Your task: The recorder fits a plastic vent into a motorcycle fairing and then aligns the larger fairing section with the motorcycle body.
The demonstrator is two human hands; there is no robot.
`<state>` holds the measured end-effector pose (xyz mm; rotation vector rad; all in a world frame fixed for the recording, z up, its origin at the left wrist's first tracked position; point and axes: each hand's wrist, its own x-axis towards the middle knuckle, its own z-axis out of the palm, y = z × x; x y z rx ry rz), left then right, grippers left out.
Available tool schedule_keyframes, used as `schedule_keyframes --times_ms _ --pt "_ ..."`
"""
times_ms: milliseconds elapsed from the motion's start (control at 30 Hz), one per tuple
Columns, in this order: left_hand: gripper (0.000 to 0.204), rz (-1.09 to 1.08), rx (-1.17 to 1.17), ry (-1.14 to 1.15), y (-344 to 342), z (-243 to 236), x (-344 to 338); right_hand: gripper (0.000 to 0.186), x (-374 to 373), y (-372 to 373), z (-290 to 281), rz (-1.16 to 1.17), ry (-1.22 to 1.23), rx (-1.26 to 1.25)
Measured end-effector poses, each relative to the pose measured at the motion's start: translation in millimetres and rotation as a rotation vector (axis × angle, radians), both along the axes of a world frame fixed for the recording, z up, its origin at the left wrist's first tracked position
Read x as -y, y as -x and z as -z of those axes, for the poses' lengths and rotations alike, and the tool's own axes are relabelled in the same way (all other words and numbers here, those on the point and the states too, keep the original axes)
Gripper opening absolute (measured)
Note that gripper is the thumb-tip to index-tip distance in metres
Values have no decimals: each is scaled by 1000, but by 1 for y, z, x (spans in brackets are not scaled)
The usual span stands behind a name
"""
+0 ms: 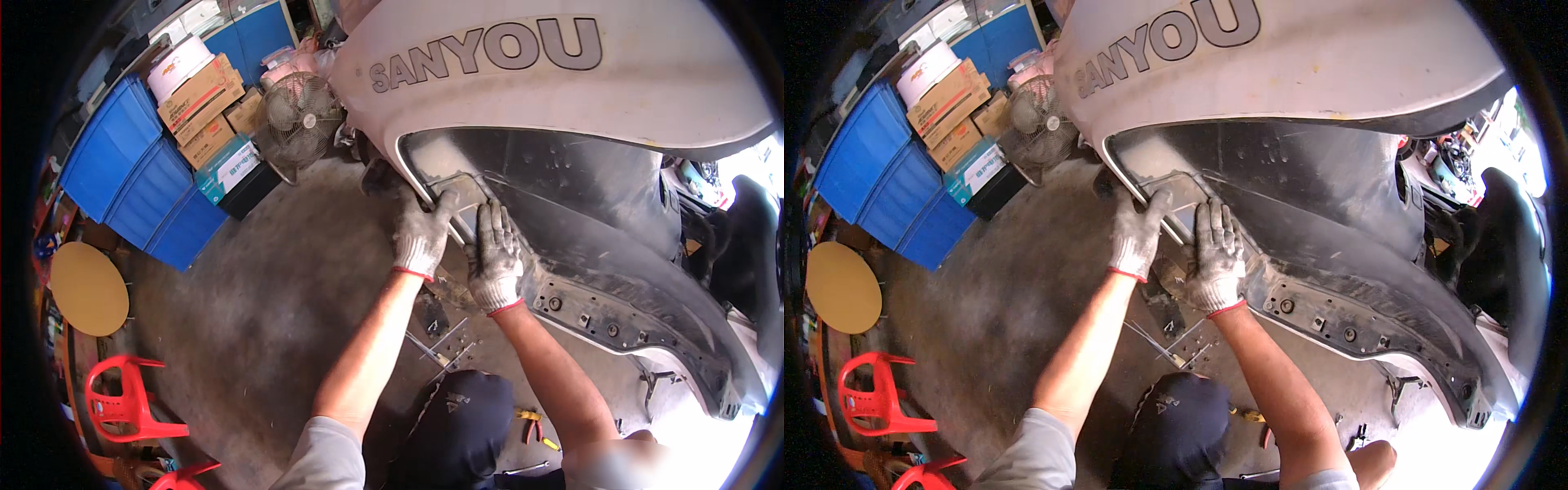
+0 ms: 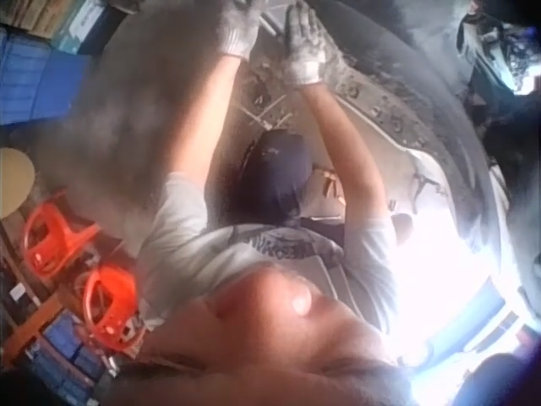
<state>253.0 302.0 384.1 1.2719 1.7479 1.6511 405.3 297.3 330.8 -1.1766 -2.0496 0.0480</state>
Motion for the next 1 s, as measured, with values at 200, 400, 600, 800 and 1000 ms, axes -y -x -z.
schedule_keyframes --times_ms 200,400,600,800,1000 --pt "78 -131 -64 22 -3 3 -4 79 -6 15 -15 -95 -34 -53" --pt "77 -125 -86 68 -12 -18 4 73 -10 31 -40 -118 -97 -48" --pt "75 -178 -142 118 -7 -9 -4 80 -13 35 -32 -82 -74 25" --pt "66 -154 -14 17 -9 -19 -3 81 -12 36 -34 -104 -124 -45" --pt "57 118 104 -84 19 14 -8 90 -14 32 -37 -132 -57 -96"
